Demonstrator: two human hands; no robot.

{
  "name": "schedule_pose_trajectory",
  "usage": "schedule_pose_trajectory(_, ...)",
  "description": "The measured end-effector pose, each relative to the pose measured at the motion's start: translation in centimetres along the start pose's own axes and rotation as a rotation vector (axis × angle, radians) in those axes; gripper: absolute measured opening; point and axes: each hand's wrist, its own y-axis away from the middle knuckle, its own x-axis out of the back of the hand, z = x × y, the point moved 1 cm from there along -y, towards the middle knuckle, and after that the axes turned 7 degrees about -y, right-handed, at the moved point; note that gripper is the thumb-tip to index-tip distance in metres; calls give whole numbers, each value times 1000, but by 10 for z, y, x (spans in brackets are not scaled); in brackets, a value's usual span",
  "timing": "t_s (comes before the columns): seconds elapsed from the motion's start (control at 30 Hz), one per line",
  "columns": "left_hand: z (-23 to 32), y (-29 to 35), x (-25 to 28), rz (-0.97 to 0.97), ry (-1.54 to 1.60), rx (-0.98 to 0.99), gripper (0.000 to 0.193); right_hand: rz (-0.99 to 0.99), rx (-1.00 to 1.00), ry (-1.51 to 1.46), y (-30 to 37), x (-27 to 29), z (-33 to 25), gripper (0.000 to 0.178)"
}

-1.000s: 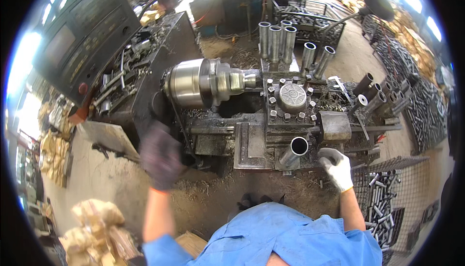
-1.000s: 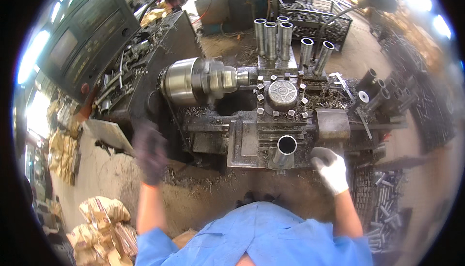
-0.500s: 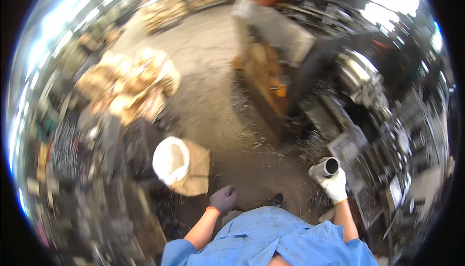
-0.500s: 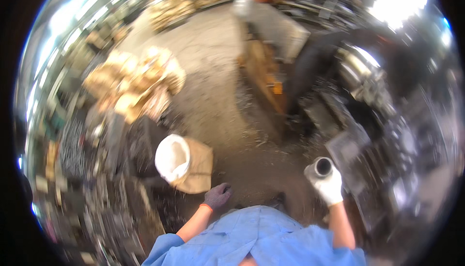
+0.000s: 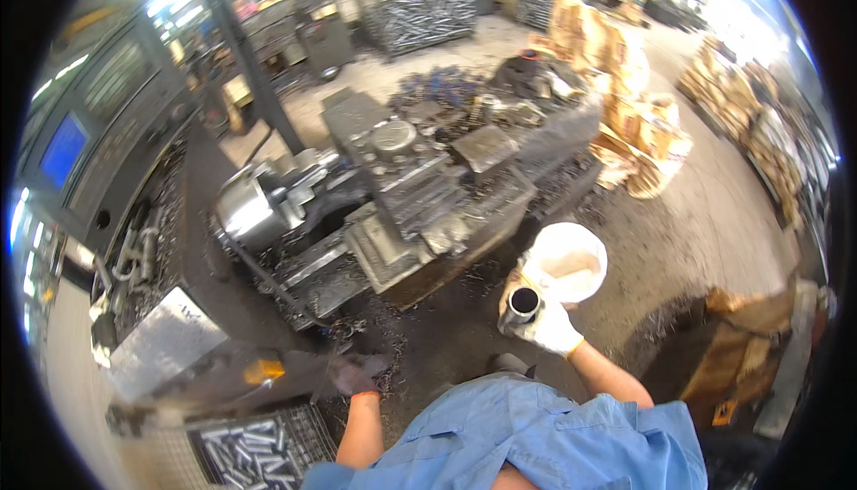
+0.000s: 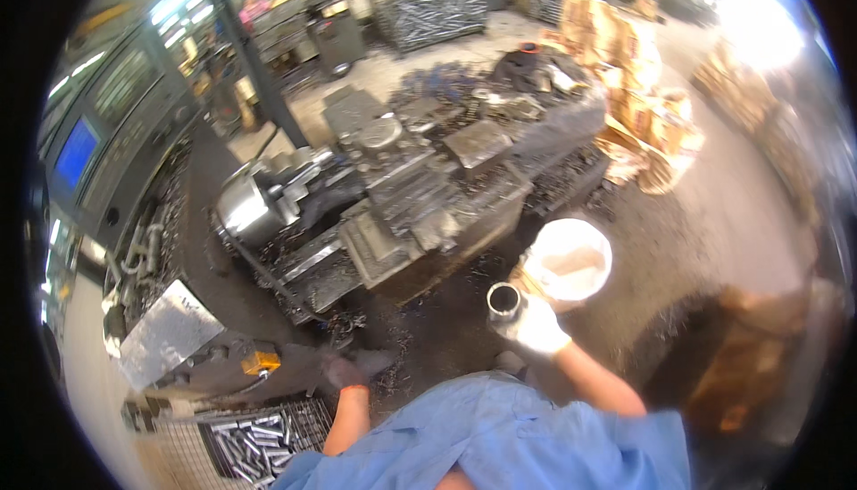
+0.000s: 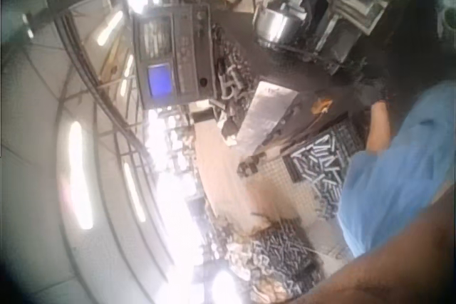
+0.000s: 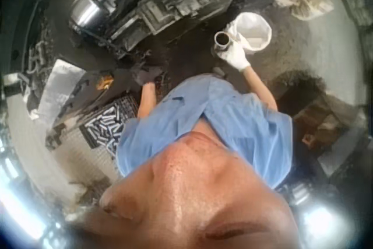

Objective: The person repeatedly picks hollow metal cylinders from a wire basket, places them into a lathe chuck, and removes them after a brief cycle. The person then returns the cylinders to the basket and repeats the process.

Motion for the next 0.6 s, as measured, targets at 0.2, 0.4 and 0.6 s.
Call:
schedule_pose_trajectory(0.2,-50,-8,116,394,-293,544,55,-196,5,-50,-184,-28,-9,50)
schedule_pose_trajectory(0.4,-12,-33,146,588,-11,448,60,-559,14,143,-271,-6,-8,66)
schedule_pose_trajectory(0.6,-48,-32,156,450,472,668,58,-821,681,125,-418,78,-32,31)
